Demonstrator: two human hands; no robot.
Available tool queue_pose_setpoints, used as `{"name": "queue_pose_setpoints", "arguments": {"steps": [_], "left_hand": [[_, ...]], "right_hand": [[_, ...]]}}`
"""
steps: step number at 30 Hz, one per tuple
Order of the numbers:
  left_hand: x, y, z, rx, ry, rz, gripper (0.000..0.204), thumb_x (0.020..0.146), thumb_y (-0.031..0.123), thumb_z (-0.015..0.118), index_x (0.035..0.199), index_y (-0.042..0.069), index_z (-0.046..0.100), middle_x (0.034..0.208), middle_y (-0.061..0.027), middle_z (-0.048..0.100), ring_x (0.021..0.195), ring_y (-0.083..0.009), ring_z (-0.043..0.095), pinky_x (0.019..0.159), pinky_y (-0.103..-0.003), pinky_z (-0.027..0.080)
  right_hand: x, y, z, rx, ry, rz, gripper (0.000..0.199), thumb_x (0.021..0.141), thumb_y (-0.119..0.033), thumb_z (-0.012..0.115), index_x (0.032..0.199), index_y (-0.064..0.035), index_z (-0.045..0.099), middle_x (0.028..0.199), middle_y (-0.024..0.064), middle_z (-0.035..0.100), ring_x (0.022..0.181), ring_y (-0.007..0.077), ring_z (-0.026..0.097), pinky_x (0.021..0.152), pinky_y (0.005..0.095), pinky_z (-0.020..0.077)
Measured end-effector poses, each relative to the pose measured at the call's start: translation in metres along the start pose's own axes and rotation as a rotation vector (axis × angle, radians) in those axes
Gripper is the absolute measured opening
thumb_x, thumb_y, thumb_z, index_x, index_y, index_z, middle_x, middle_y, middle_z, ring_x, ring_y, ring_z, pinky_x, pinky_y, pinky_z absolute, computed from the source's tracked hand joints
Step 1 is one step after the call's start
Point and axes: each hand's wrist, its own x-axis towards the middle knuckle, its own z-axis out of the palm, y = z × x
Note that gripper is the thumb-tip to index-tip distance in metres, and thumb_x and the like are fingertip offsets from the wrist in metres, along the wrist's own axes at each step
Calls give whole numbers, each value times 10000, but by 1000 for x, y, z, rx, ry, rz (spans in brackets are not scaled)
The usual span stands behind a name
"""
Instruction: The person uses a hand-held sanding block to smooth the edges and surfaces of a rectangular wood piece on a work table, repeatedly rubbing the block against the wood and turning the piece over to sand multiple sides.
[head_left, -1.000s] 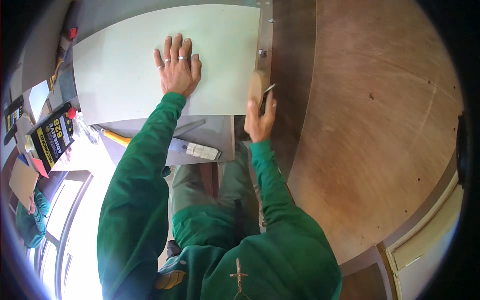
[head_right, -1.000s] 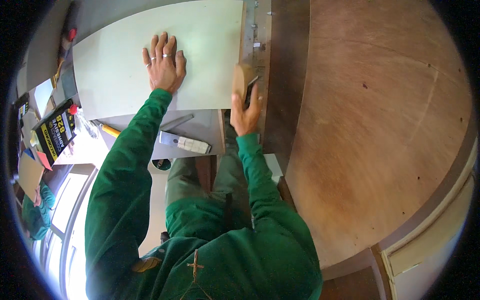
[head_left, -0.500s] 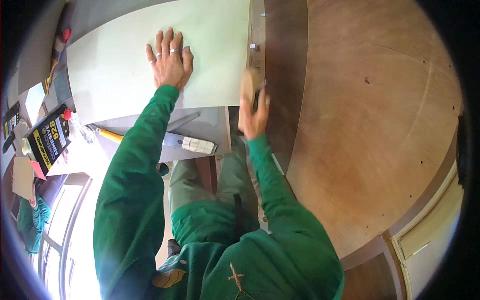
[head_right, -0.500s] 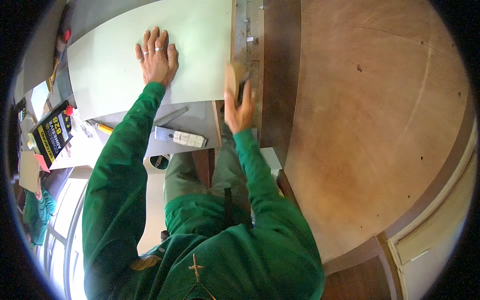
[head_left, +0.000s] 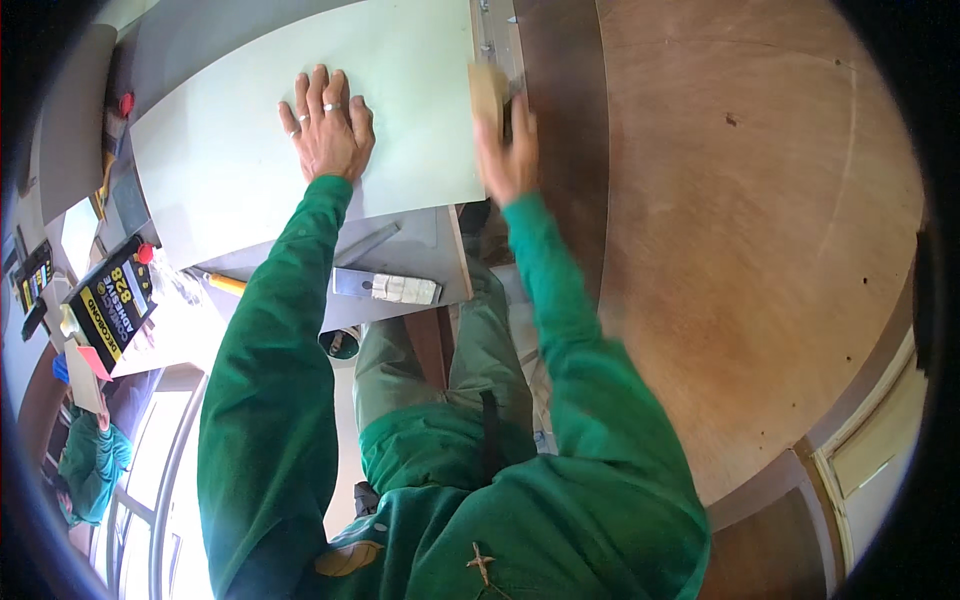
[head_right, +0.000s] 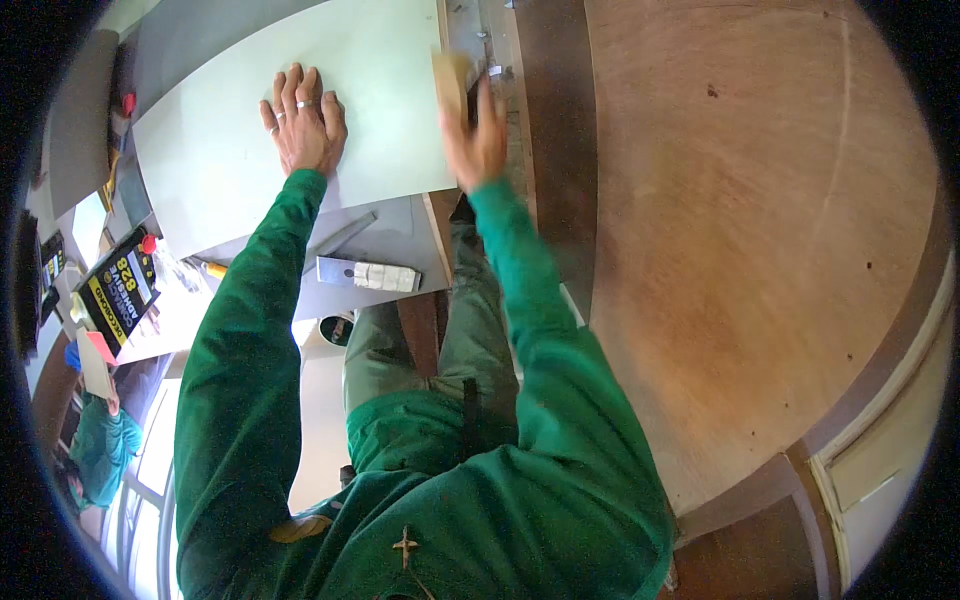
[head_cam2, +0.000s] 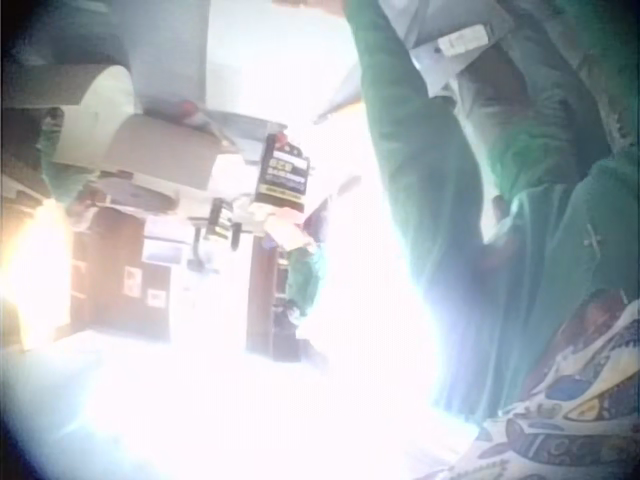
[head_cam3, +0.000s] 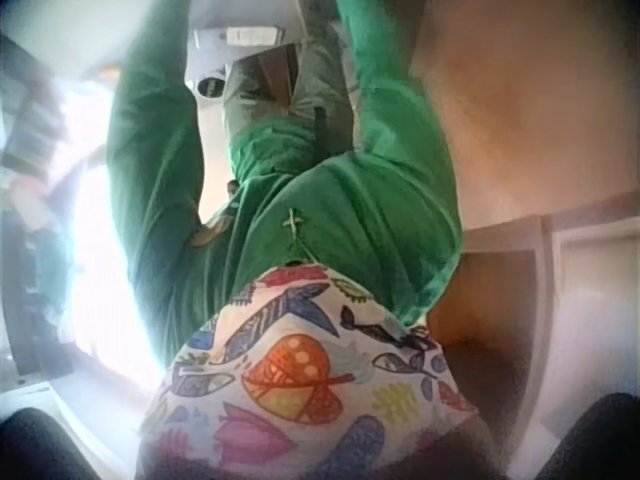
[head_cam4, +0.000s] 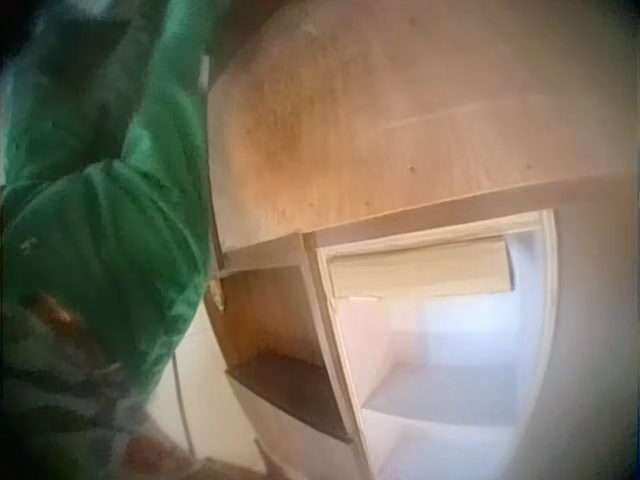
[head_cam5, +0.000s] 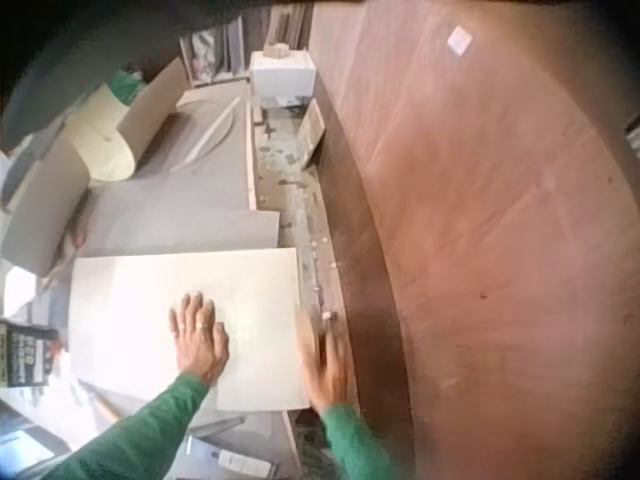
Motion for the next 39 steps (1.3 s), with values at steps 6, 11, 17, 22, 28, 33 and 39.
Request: {"name": "queue_pose_setpoints", "arguments": {"steps": [6, 11, 17, 22, 28, 33, 39], "left_hand": [[2, 2, -4, 17, 11, 16, 538, 1029, 362, 456, 1519, 139, 449, 1641, -90, 358, 1577, -291, 202, 1275, -559, 51], [4, 17, 3, -34, 0, 29, 532, 1027, 352, 465, 1516, 143, 456, 1634, -98, 368, 1575, -285, 209, 1275, -555, 53], [1, 1, 2, -3, 23, 7, 527, 1021, 338, 477, 1511, 144, 462, 1629, -96, 374, 1577, -286, 200, 1272, -568, 52], [2, 7, 2, -49, 40, 36, 518, 1006, 331, 498, 1483, 128, 490, 1620, -89, 385, 1579, -289, 193, 1269, -585, 58], [-1, 11, 1, -80, 78, 250, 499, 959, 147, 553, 1457, 131, 528, 1567, -130, 455, 1517, -312, 338, 1254, -554, 171], [-1, 83, -25, -91, -245, 981, 542, 918, 63, 585, 1438, 219, 579, 1492, -90, 542, 1443, -281, 449, 1266, -570, 184], [19, 98, -21, -37, -438, 1146, 341, 937, 151, 594, 1248, 227, 710, 1396, -49, 611, 1403, -252, 493, 1279, -591, 153]], "right_hand": [[-48, 4, -12, 106, 2, 52, 849, 948, -425, 697, 1567, 46, 356, 1521, 350, 427, 1406, 460, 452, 1179, 543, 357], [137, -26, -8, 62, -156, -83, 850, 905, -481, 705, 1549, -7, 418, 1476, 374, 460, 1330, 476, 517, 1096, 464, 455], [-3, -2, 1, -13, 1, -32, 851, 942, -458, 687, 1573, 10, 360, 1513, 384, 401, 1406, 522, 417, 1162, 534, 374], [-169, 29, -47, 44, -66, 207, 832, 936, -403, 695, 1568, 25, 362, 1506, 384, 415, 1406, 534, 408, 1171, 548, 349], [-190, 77, -84, 21, 75, 305, 800, 924, -369, 719, 1537, 43, 411, 1481, 371, 466, 1384, 490, 463, 1154, 516, 372], [-178, 105, -115, 7, 98, 281, 794, 919, -372, 737, 1523, 42, 429, 1447, 362, 504, 1337, 505, 505, 1128, 514, 401], [-177, 107, -118, 145, 133, 308, 788, 937, -342, 722, 1547, 36, 397, 1465, 293, 526, 1321, 421, 544, 1121, 467, 420]]}}
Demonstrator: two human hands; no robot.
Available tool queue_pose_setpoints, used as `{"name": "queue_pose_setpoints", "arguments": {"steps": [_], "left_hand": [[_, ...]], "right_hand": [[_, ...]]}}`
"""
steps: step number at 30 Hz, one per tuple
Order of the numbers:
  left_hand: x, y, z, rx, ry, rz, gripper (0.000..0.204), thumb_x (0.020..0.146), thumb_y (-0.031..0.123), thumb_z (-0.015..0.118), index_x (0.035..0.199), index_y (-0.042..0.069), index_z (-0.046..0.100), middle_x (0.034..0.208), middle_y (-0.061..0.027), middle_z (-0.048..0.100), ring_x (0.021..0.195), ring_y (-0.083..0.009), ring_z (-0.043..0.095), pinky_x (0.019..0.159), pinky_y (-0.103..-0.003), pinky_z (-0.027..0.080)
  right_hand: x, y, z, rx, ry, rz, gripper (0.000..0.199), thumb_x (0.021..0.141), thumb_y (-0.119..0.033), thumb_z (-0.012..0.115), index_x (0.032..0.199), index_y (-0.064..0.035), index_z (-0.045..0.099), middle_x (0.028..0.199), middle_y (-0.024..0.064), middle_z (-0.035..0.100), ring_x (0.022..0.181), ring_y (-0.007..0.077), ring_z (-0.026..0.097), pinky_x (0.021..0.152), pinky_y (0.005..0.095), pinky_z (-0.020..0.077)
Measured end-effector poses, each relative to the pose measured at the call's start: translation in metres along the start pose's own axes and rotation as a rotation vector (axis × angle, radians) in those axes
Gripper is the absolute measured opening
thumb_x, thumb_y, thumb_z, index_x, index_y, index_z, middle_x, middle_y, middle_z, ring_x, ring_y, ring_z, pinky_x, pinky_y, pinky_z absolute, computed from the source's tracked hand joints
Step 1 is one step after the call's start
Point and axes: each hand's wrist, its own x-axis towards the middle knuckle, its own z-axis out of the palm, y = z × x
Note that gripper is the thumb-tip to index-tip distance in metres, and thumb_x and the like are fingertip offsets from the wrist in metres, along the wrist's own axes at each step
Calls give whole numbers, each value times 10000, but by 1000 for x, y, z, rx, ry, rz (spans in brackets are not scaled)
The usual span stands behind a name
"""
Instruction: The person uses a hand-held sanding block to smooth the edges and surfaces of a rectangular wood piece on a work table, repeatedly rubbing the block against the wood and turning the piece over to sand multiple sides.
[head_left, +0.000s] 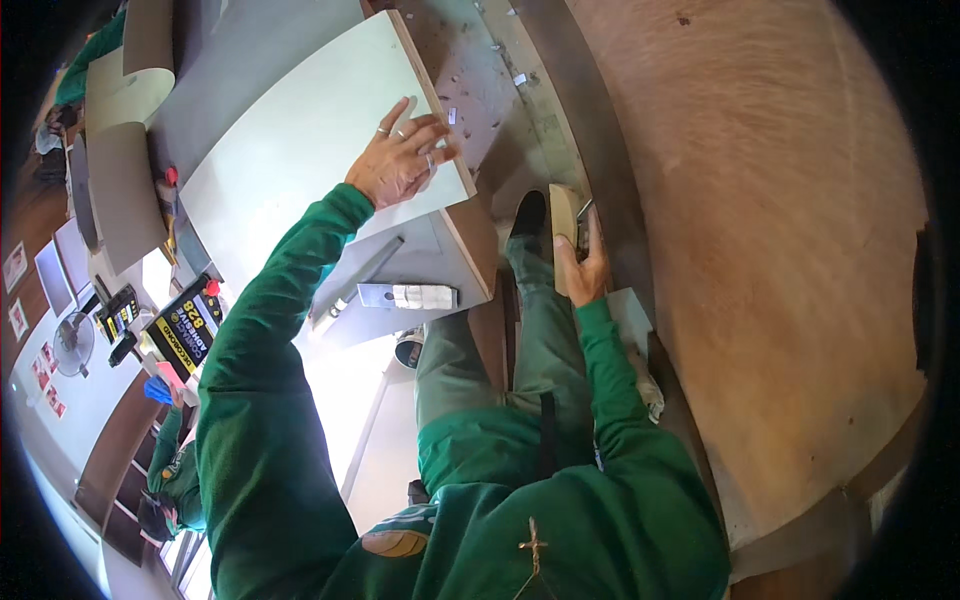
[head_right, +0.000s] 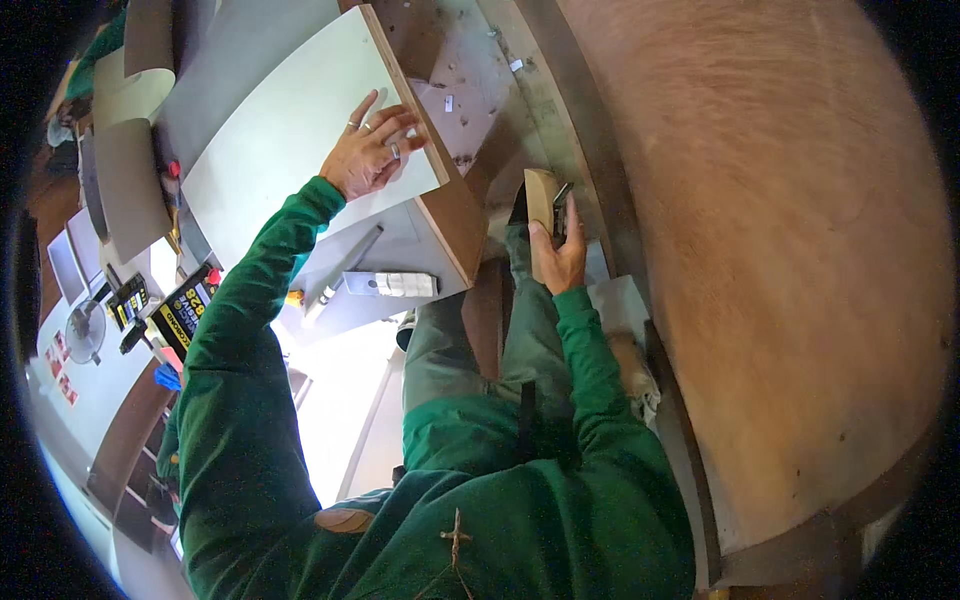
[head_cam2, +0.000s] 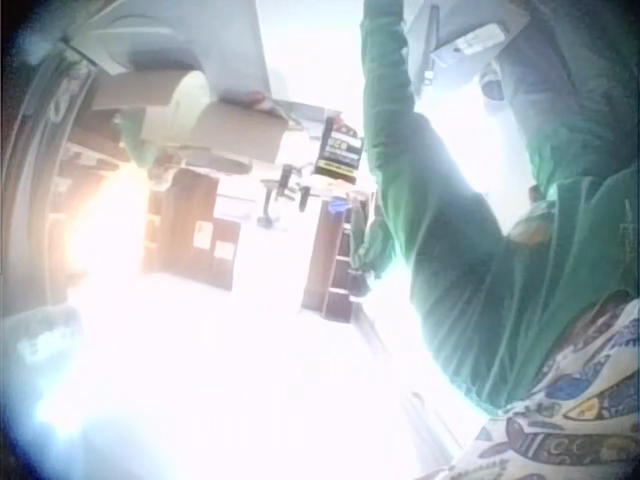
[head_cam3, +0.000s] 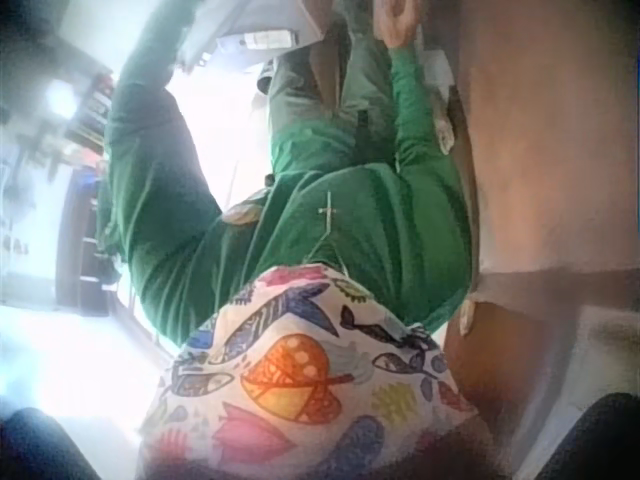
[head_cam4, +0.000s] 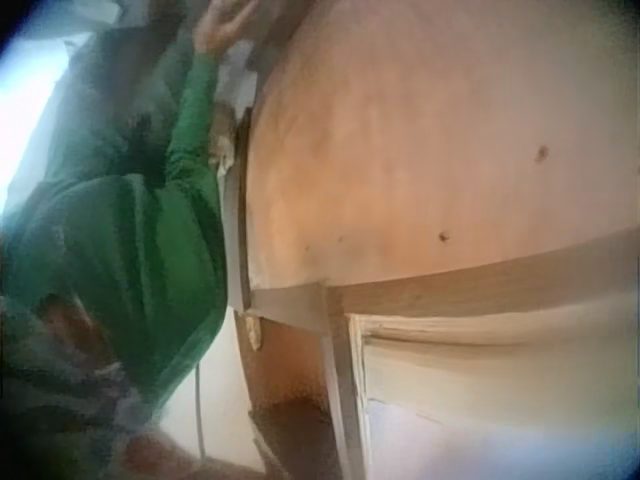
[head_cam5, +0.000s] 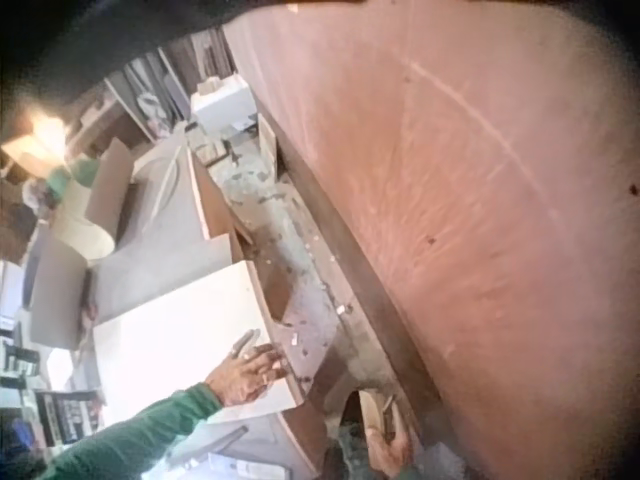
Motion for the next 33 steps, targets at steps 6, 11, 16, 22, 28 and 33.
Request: {"name": "queue_pose_setpoints", "arguments": {"steps": [6, 11, 16, 22, 28, 33], "left_hand": [[28, -28, -1, 96, -4, -8, 304, 897, 205, 620, 1193, 204, 687, 1342, -33, 632, 1362, -250, 528, 1261, -635, 170], [43, -97, -18, 192, 156, -58, 329, 943, 115, 612, 1261, 191, 655, 1384, -50, 603, 1401, -285, 483, 1241, -574, 270], [31, -109, 6, -12, 337, -19, 328, 937, 127, 628, 1263, 164, 650, 1390, -97, 597, 1341, -327, 530, 1192, -542, 368], [9, -114, 12, -14, 652, -841, 376, 980, 235, 565, 1341, 150, 630, 1436, -103, 588, 1405, -333, 477, 1245, -562, 219], [22, -117, 11, -13, 594, -986, 402, 1008, 295, 496, 1368, 148, 600, 1471, -74, 580, 1476, -305, 400, 1263, -577, 113], [22, -116, 5, -47, 547, -1010, 402, 1010, 301, 487, 1362, 141, 597, 1460, -77, 577, 1465, -305, 401, 1259, -590, 115]], "right_hand": [[9, -16, 7, 509, -122, 337, 744, 950, -302, 722, 1550, 9, 412, 1398, 174, 580, 1252, 253, 578, 1074, 365, 448], [37, -34, 21, 704, -228, 441, 674, 946, -259, 722, 1507, 6, 458, 1347, 123, 599, 1191, 200, 589, 1027, 327, 468], [82, -92, 59, 605, -216, 252, 701, 973, -362, 675, 1516, 19, 445, 1369, 168, 597, 1236, 231, 580, 1058, 340, 457], [174, -166, 135, 194, -88, -280, 807, 953, -407, 708, 1533, 61, 397, 1428, 280, 548, 1325, 348, 546, 1099, 431, 446], [263, -223, 201, 28, -52, -416, 763, 940, -445, 693, 1534, -31, 451, 1402, 314, 543, 1280, 426, 559, 1066, 469, 463], [266, -227, 208, -127, 18, -466, 738, 936, -444, 692, 1533, -73, 467, 1327, 307, 587, 1194, 448, 600, 1012, 507, 488]]}}
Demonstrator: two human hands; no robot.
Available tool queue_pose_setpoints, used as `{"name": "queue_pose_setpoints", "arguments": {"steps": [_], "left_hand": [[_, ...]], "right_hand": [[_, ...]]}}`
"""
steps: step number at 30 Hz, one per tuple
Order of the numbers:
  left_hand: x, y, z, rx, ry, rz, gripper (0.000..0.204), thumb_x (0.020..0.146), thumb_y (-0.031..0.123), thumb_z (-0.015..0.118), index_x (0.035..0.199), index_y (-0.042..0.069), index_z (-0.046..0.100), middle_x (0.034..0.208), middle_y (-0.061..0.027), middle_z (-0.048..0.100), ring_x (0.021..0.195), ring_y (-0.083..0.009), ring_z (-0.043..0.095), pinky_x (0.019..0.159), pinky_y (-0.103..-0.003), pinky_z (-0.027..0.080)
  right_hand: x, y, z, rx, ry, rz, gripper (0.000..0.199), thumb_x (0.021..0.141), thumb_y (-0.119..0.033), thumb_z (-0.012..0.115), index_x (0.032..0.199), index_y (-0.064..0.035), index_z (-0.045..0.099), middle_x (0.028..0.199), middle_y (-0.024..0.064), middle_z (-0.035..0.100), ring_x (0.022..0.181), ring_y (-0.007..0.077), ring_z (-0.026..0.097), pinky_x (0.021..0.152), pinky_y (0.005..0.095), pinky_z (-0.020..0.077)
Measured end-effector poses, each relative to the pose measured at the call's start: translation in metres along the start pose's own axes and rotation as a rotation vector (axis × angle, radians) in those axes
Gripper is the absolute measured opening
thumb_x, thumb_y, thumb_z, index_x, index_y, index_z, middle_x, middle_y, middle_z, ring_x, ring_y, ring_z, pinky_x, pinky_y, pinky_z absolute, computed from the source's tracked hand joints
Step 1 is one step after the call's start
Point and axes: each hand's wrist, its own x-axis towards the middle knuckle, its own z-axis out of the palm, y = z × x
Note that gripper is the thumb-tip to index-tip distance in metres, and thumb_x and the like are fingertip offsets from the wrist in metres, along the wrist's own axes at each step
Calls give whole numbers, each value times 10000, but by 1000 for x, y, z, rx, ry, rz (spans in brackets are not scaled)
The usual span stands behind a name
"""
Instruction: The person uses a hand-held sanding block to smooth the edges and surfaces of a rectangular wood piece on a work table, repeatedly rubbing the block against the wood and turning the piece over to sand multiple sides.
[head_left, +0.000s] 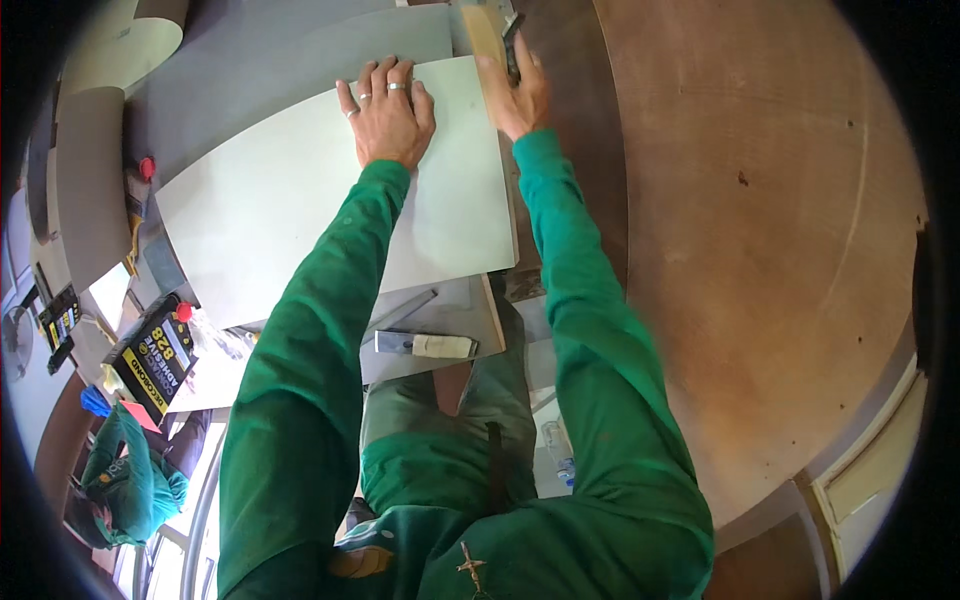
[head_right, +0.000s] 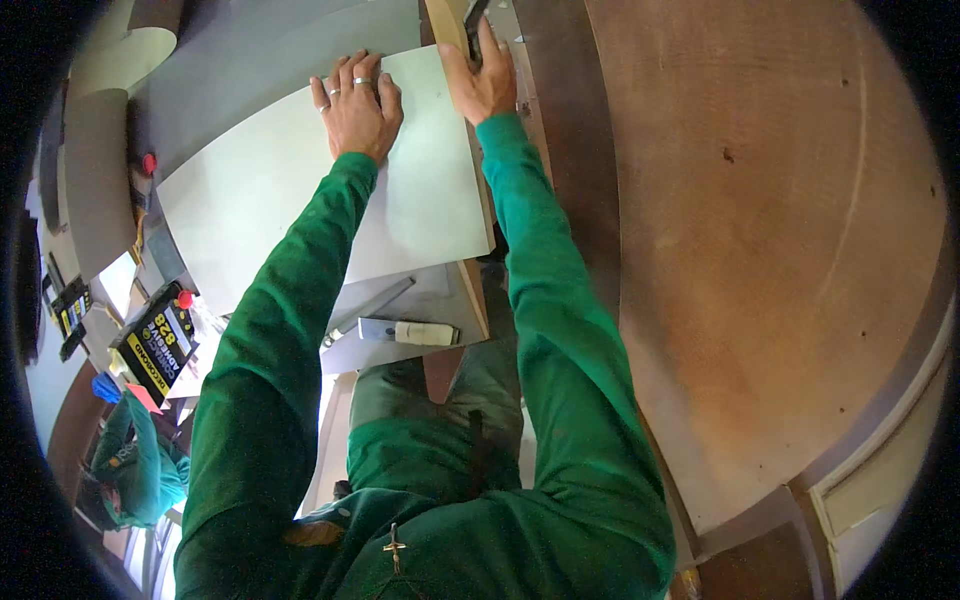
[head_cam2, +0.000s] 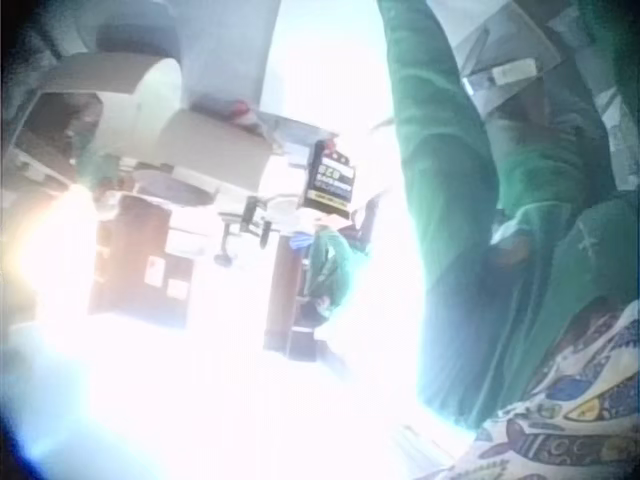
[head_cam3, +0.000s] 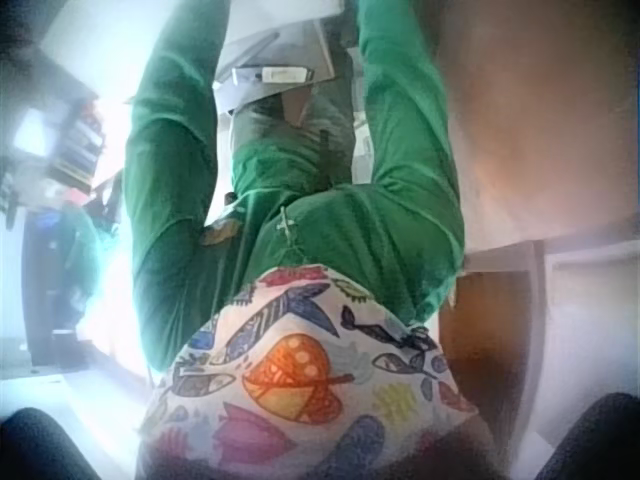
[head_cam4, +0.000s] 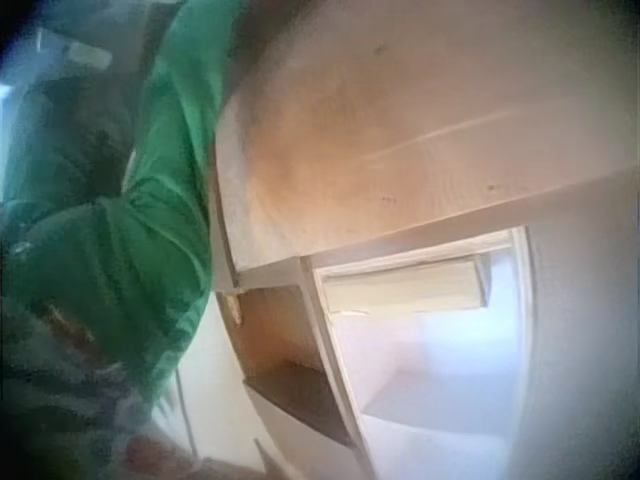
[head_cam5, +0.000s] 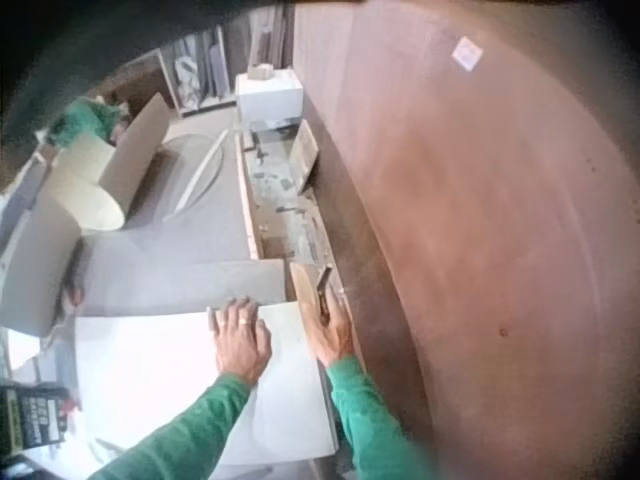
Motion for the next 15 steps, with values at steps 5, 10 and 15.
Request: {"name": "queue_pose_setpoints", "arguments": {"steps": [5, 10, 15], "left_hand": [[-1, -9, -2, 21, -11, -5, 393, 1009, 296, 488, 1351, 131, 592, 1460, -74, 565, 1445, -305, 416, 1251, -606, 125], [2, -5, -4, 2, -17, -13, 386, 1009, 290, 488, 1345, 133, 593, 1461, -73, 564, 1450, -303, 409, 1252, -604, 124], [2, 3, 1, 14, -32, -9, 387, 1007, 289, 495, 1347, 130, 593, 1462, -73, 563, 1453, -298, 404, 1254, -600, 115]], "right_hand": [[-112, -3, -38, 111, -113, 118, 829, 957, -430, 682, 1518, 108, 395, 1476, 341, 494, 1412, 436, 464, 1167, 481, 374], [-63, -13, -26, 64, -113, 123, 850, 951, -463, 673, 1526, 96, 392, 1442, 348, 517, 1373, 451, 495, 1138, 479, 404], [18, -20, -4, -17, -89, 61, 804, 928, -426, 709, 1532, 24, 428, 1374, 342, 530, 1267, 455, 538, 1052, 495, 452]]}}
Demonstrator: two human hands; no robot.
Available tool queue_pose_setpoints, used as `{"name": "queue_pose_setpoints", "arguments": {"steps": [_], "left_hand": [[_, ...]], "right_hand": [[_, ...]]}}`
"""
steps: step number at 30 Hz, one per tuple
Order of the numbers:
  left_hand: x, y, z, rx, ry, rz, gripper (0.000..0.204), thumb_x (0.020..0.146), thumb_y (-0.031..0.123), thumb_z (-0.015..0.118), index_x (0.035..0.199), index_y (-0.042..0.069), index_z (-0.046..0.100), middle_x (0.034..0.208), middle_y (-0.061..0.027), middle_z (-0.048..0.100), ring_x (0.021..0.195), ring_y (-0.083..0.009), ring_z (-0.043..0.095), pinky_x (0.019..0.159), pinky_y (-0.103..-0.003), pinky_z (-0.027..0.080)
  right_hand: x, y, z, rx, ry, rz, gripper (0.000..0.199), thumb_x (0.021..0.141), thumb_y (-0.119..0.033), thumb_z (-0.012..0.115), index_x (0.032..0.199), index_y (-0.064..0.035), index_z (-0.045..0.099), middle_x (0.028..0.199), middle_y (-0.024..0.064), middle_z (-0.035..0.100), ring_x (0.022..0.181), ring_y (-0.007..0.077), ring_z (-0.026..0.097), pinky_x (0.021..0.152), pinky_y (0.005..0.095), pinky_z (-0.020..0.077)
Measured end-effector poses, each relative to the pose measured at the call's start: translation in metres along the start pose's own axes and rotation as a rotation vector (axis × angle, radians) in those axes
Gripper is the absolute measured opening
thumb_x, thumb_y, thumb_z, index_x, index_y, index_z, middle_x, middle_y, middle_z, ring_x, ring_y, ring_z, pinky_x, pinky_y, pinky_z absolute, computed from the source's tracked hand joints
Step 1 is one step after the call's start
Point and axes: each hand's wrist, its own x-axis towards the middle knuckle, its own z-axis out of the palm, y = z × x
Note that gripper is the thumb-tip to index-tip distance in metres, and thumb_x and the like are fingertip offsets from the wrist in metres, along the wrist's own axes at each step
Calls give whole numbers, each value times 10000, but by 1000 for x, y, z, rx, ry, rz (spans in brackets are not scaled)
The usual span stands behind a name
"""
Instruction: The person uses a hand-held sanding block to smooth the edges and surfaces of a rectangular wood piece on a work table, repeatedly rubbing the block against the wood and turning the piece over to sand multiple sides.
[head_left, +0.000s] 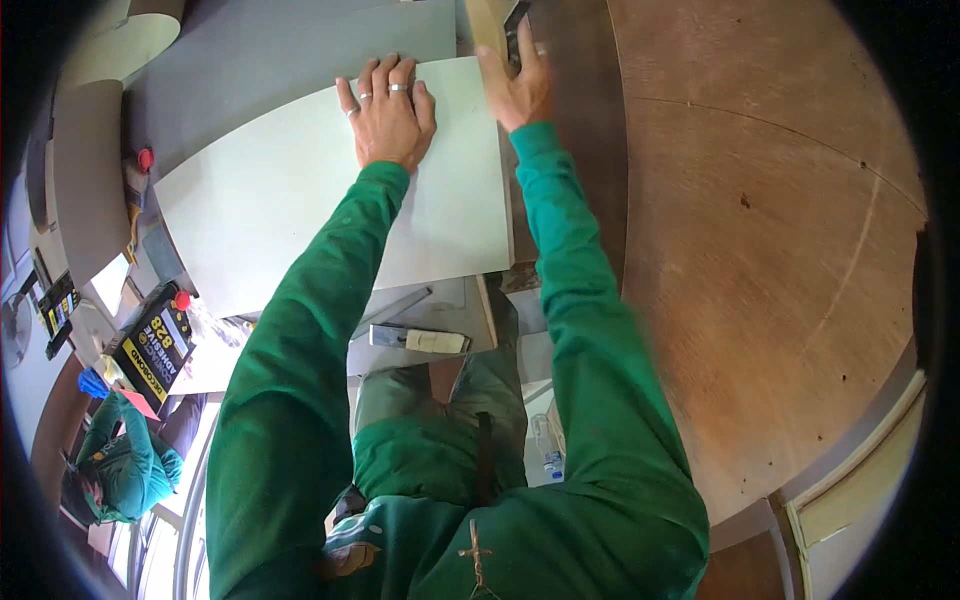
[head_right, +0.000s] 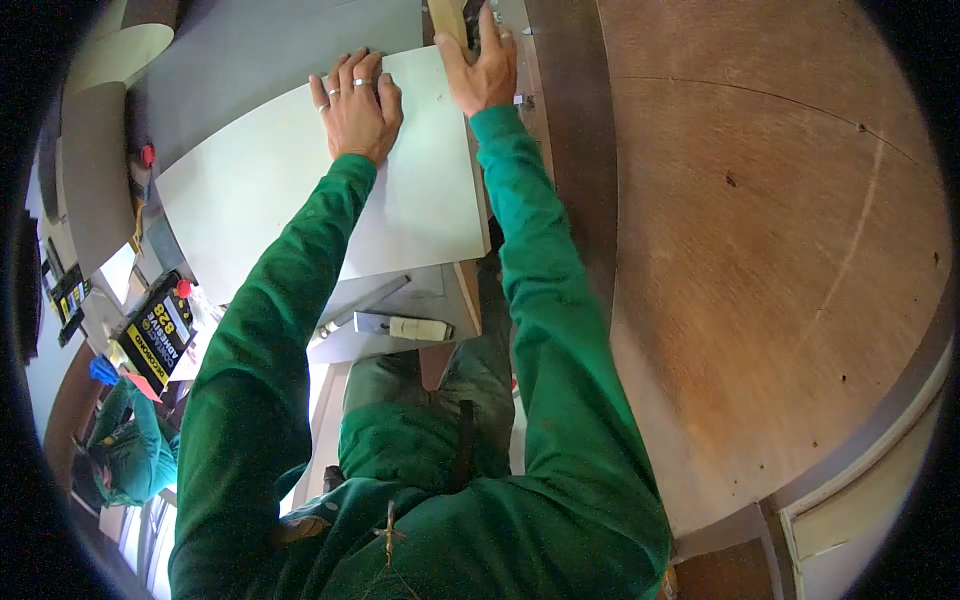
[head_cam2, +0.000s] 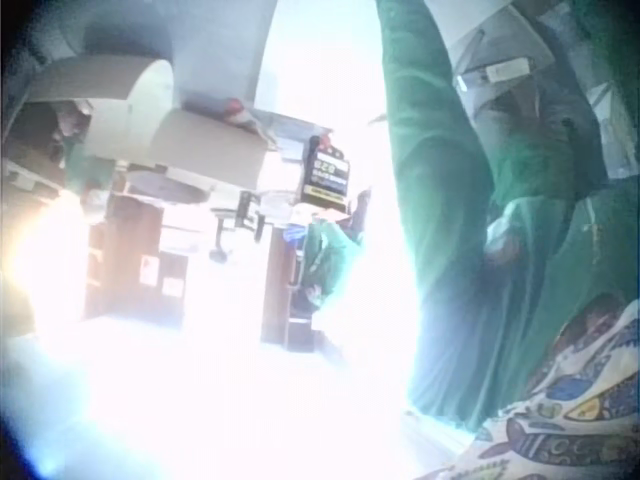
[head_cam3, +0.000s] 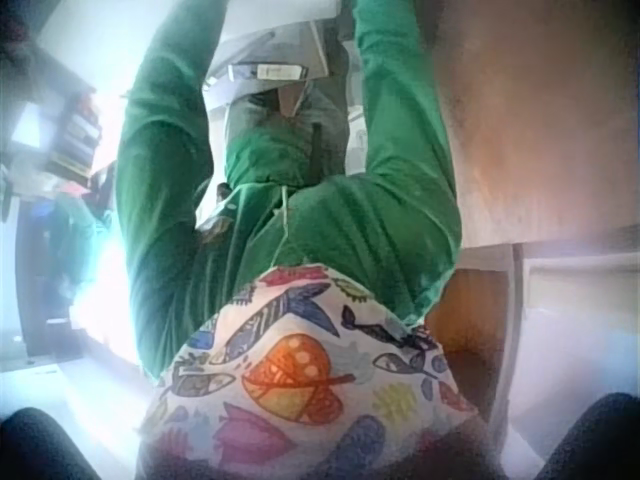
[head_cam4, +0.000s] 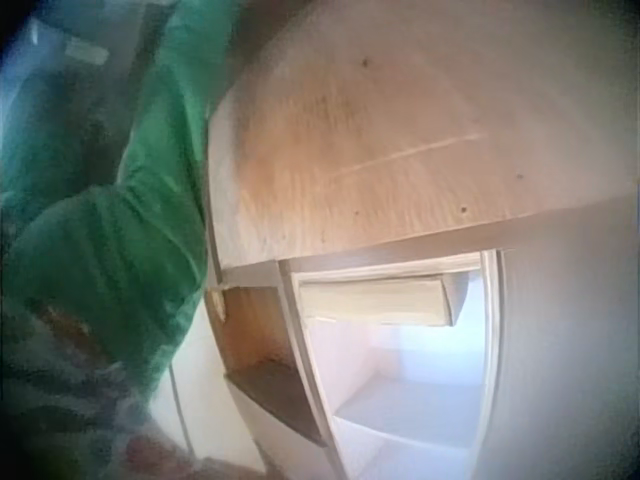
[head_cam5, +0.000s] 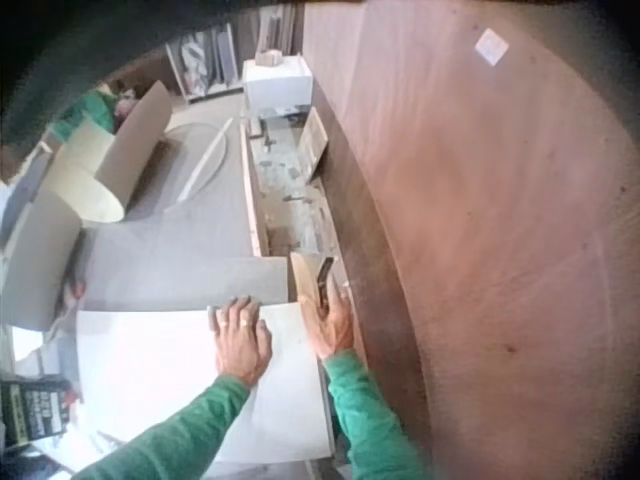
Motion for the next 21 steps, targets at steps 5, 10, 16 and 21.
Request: {"name": "queue_pose_setpoints", "arguments": {"steps": [5, 10, 16, 21], "left_hand": [[-1, -12, -3, 30, 10, -12, 381, 1007, 282, 498, 1341, 129, 597, 1460, -71, 564, 1456, -293, 403, 1253, -601, 116], [-1, -7, -3, 36, 14, -2, 383, 1009, 286, 498, 1351, 135, 582, 1463, -65, 561, 1459, -289, 401, 1253, -600, 116], [1, 0, 3, 20, 1, 10, 373, 1012, 291, 496, 1351, 151, 566, 1462, -65, 555, 1458, -286, 402, 1255, -597, 113], [-5, -12, -1, 53, -8, 6, 386, 1012, 304, 486, 1365, 161, 550, 1469, -65, 550, 1465, -296, 389, 1261, -594, 87]], "right_hand": [[-133, 41, -9, -63, 71, -140, 818, 908, -425, 745, 1544, -14, 436, 1280, 319, 559, 1153, 456, 573, 991, 530, 467], [-107, 31, -6, -1, 55, 0, 819, 907, -425, 749, 1542, -13, 438, 1300, 320, 558, 1170, 458, 565, 1012, 522, 458], [-24, 24, 8, -10, 93, -87, 809, 894, -411, 762, 1514, 10, 458, 1291, 313, 566, 1169, 479, 559, 1007, 519, 464], [-176, 34, -24, -20, 41, 3, 803, 911, -374, 760, 1537, 9, 434, 1347, 303, 558, 1230, 423, 580, 1041, 525, 480]]}}
